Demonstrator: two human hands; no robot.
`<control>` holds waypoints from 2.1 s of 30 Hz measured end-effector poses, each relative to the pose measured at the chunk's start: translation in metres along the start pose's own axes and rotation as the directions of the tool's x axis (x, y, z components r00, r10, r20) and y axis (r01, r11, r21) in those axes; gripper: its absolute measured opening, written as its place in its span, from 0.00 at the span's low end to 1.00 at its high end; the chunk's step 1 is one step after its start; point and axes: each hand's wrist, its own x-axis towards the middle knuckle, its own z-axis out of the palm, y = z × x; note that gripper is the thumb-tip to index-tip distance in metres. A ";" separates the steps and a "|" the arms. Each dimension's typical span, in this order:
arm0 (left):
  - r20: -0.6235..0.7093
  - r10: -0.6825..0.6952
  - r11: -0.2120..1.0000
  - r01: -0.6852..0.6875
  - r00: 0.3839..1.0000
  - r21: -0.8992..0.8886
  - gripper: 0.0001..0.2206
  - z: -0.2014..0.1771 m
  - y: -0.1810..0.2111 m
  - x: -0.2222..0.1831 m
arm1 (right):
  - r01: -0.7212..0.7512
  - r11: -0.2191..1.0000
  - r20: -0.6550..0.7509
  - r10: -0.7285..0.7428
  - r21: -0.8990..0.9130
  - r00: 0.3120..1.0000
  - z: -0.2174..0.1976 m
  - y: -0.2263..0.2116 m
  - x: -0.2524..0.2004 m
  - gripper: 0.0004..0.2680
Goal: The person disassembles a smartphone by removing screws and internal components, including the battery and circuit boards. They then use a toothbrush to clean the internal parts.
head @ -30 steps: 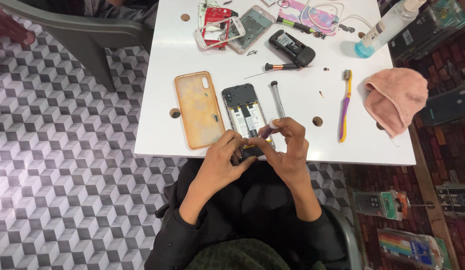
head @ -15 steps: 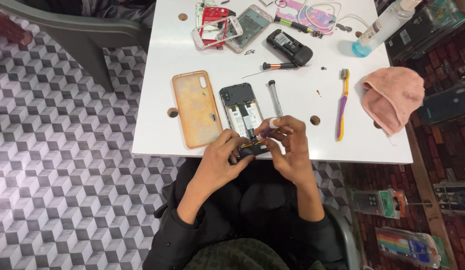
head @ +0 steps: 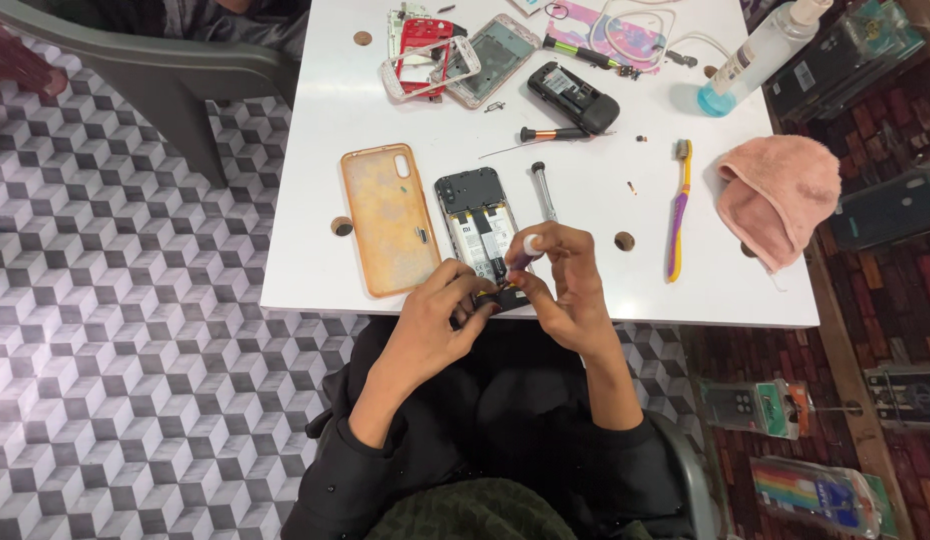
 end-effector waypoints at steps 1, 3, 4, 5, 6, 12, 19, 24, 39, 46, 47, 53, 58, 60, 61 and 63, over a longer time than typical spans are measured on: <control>-0.001 0.003 1.000 -0.003 1.000 -0.001 0.10 0.000 0.000 0.001 | -0.039 0.999 0.011 0.039 0.017 0.999 -0.001 -0.002 0.000 0.20; -0.005 0.006 1.000 -0.006 1.000 -0.002 0.10 0.000 0.001 0.000 | -0.119 0.992 0.035 0.118 0.052 0.992 -0.001 -0.004 -0.001 0.19; -0.008 -0.006 1.000 0.006 1.000 0.002 0.10 0.000 0.001 0.000 | -0.101 0.989 0.044 0.097 0.111 0.994 0.000 -0.004 -0.002 0.19; -0.010 -0.017 1.000 0.017 1.000 0.008 0.10 0.000 0.002 0.000 | -0.082 0.982 0.050 0.074 0.170 0.996 0.002 -0.003 -0.001 0.18; -0.012 -0.028 1.000 0.028 1.000 0.014 0.10 0.000 0.002 0.000 | -0.063 0.971 0.055 0.052 0.230 0.997 0.003 -0.001 -0.001 0.18; -0.009 -0.018 1.000 0.018 1.000 -0.001 0.10 -0.001 0.002 0.000 | 0.065 0.992 -0.052 -0.060 0.105 0.997 0.011 0.012 -0.001 0.19; -0.003 -0.058 0.998 0.058 0.998 0.003 0.10 0.001 0.000 0.001 | 0.041 0.994 0.094 -0.051 0.101 0.994 0.010 0.006 0.000 0.17; -0.011 -0.066 0.998 0.066 0.998 0.000 0.11 0.001 0.000 0.001 | 0.027 0.943 0.099 -0.063 0.332 0.993 0.014 0.005 -0.002 0.12; -0.017 0.015 1.000 -0.015 1.000 0.001 0.07 -0.001 0.002 0.004 | -0.083 0.981 -0.184 0.116 0.176 0.976 0.010 0.042 -0.002 0.19; -0.038 -0.028 1.000 0.027 0.999 -0.015 0.06 0.003 -0.005 0.008 | -0.142 0.982 -0.334 0.092 -0.128 0.938 0.018 0.046 -0.002 0.21; -0.049 -0.014 1.000 0.014 0.999 -0.007 0.05 0.003 -0.005 0.007 | -0.138 0.981 -0.366 0.079 -0.137 0.927 0.019 0.046 -0.002 0.21; -0.159 0.090 0.996 -0.089 0.983 0.015 0.05 0.009 -0.008 0.000 | -0.084 0.976 -0.494 -0.026 -0.199 0.869 0.018 0.046 -0.002 0.20; -0.259 0.205 0.978 -0.188 0.944 0.089 0.04 0.017 -0.015 -0.007 | -0.108 0.970 -0.505 -0.018 -0.218 0.863 0.017 0.052 -0.002 0.19; -0.283 0.233 0.972 -0.212 0.931 0.104 0.04 0.019 -0.018 -0.008 | -0.099 0.976 -0.521 -0.018 -0.195 0.853 0.016 0.055 -0.001 0.18; -0.294 0.245 0.969 -0.224 0.924 0.106 0.04 0.020 -0.019 -0.008 | -0.101 0.976 -0.527 -0.016 -0.194 0.850 0.015 0.057 -0.001 0.18; -0.315 0.270 0.963 -0.247 0.910 0.112 0.04 0.020 -0.022 -0.009 | -0.107 0.976 -0.539 -0.013 -0.191 0.842 0.015 0.059 -0.001 0.18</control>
